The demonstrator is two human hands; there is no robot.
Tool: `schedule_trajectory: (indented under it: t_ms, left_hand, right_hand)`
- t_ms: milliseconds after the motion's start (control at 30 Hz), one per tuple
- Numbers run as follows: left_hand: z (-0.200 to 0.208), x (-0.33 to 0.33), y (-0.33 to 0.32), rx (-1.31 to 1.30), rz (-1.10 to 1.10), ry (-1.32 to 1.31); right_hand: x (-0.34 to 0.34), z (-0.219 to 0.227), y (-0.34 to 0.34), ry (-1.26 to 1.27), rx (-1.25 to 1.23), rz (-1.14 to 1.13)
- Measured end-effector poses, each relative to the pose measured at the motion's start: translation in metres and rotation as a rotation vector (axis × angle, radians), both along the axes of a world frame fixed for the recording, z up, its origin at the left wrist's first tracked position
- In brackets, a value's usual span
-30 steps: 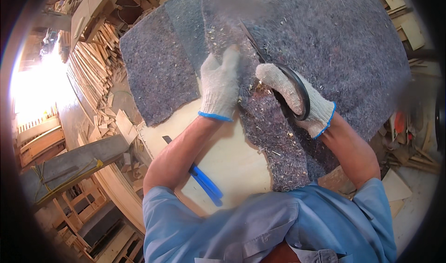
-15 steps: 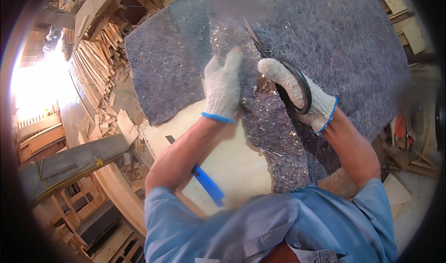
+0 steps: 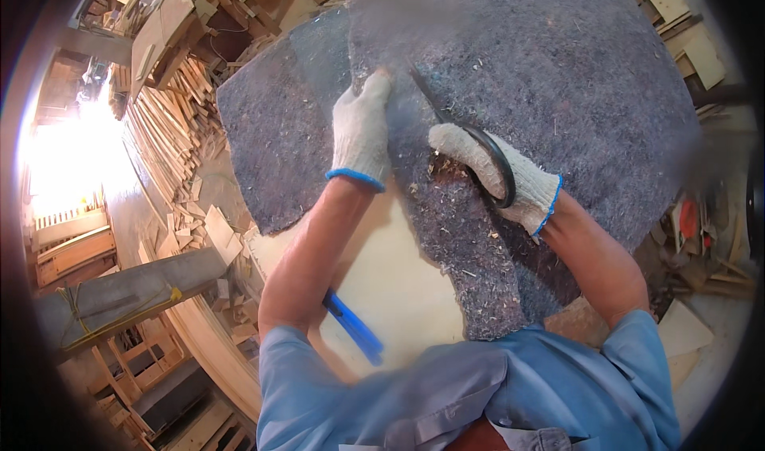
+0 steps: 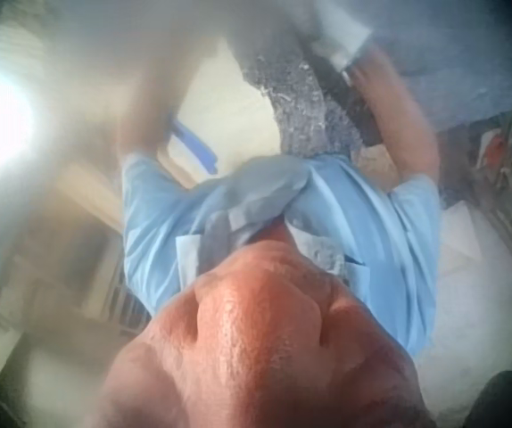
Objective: The person cuts a piece of gray carpet using shears and then staples it to a wooden board using a pneumatic staple gun. The person handles the carpet, shears, utility knife, and staple gun during the task.
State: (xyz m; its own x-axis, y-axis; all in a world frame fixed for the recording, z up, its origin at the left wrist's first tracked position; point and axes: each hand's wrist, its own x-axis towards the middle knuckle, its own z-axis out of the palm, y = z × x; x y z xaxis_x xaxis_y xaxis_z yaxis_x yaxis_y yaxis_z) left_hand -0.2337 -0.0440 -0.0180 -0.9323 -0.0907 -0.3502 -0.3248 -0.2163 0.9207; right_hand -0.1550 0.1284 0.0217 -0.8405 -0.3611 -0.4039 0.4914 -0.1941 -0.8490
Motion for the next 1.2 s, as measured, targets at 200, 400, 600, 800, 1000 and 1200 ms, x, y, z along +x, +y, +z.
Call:
schedule_trajectory:
  t_ms: [200, 400, 600, 800, 1000, 1200]
  left_hand:
    - [-0.006, 0.005, 0.003, -0.052, 0.014, 0.068]
    - [-0.012, 0.005, 0.002, -0.053, 0.025, 0.105]
    - [-0.007, 0.007, 0.003, -0.060, 0.022, 0.110]
    - [-0.008, 0.008, 0.004, -0.085, 0.012, 0.147]
    - [-0.008, 0.009, 0.005, -0.059, 0.017, 0.137]
    - [-0.004, 0.010, 0.006, -0.096, -0.001, 0.133]
  right_hand:
    - [-0.002, -0.018, 0.005, -0.064, -0.096, -0.024]
    - [-0.001, -0.018, 0.002, -0.047, -0.147, -0.040]
    - [0.001, -0.017, 0.010, -0.070, -0.123, -0.003]
    - [0.003, -0.012, 0.010, -0.024, -0.131, 0.012]
    - [0.005, -0.009, -0.001, -0.080, -0.173, -0.067]
    - [0.005, -0.015, 0.000, -0.086, -0.161, -0.050]
